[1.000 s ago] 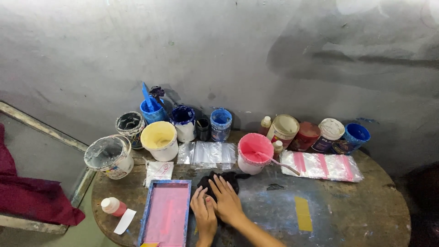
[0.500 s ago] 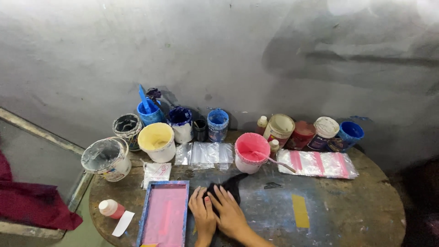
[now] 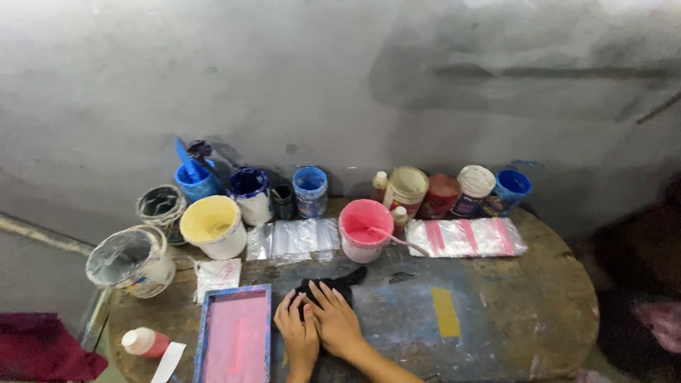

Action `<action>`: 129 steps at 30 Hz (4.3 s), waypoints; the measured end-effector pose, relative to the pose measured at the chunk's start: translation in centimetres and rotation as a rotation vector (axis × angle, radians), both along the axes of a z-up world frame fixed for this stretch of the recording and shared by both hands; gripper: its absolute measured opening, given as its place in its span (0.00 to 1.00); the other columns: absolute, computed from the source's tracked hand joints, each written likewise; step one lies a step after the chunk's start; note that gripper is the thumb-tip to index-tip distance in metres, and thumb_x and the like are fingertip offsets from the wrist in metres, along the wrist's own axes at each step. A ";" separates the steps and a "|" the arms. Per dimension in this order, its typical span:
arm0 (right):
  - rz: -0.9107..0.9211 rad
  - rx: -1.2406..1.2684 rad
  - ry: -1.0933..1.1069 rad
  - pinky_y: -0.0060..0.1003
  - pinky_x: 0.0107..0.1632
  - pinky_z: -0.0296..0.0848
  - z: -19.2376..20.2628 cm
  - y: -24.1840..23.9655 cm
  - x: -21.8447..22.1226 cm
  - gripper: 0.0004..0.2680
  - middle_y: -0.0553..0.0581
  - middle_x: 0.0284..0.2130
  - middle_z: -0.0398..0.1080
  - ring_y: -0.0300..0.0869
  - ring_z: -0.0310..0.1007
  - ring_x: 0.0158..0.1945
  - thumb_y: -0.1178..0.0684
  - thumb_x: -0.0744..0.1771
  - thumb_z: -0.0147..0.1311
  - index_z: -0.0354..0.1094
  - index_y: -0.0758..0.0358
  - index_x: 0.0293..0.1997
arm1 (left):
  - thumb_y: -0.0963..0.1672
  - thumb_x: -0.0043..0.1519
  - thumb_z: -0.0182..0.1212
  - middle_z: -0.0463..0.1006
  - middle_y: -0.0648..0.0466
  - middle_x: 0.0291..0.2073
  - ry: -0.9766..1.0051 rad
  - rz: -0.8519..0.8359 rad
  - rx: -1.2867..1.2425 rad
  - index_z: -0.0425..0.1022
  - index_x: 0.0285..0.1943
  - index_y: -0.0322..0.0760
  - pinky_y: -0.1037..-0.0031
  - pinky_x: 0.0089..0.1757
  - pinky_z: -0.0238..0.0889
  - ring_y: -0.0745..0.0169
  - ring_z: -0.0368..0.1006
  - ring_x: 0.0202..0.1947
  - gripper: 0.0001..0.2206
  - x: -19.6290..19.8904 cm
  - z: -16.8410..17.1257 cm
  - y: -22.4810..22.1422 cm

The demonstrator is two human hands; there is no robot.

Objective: Applying pink paint to a small rectangular frame using a sponge to ensure even coverage.

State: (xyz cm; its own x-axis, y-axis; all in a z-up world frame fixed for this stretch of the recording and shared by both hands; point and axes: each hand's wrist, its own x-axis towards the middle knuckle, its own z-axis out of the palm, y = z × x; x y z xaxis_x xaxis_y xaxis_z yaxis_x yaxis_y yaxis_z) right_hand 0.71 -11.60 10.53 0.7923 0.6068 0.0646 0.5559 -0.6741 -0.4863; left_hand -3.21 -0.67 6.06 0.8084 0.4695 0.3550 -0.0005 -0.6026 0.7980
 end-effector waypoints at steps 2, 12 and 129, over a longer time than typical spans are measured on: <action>-0.088 0.025 -0.062 0.50 0.71 0.44 -1.2 -1.8 -0.6 0.19 0.55 0.74 0.48 0.51 0.44 0.75 0.43 0.72 0.35 0.56 0.49 0.73 | 0.49 0.69 0.48 0.72 0.48 0.63 -0.090 -0.028 0.113 0.77 0.58 0.40 0.55 0.64 0.53 0.46 0.61 0.66 0.17 0.3 -0.5 0.0; -0.680 -0.251 -0.283 0.48 0.69 0.52 -7.7 -26.0 -1.7 0.21 0.55 0.73 0.52 0.49 0.50 0.75 0.44 0.70 0.39 0.53 0.49 0.74 | 0.50 0.67 0.53 0.74 0.46 0.62 -0.195 0.049 0.414 0.81 0.51 0.40 0.57 0.64 0.60 0.39 0.65 0.65 0.15 1.7 -4.6 -0.2; -0.458 0.049 -0.017 0.48 0.74 0.44 -4.2 -17.9 6.3 0.19 0.55 0.72 0.55 0.52 0.54 0.73 0.48 0.71 0.33 0.57 0.53 0.72 | 0.53 0.70 0.41 0.70 0.49 0.68 -0.010 0.063 -0.003 0.73 0.64 0.37 0.57 0.66 0.50 0.46 0.58 0.71 0.24 0.8 -2.4 0.0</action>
State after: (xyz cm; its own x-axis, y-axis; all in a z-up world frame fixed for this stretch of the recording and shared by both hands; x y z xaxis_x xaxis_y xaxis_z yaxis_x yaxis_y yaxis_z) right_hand 6.97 -29.52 6.35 0.9766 0.1903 0.1000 0.2144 -0.8289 -0.5166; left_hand -2.36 -0.66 3.65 0.7736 0.5208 0.3610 0.0298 -0.5990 0.8002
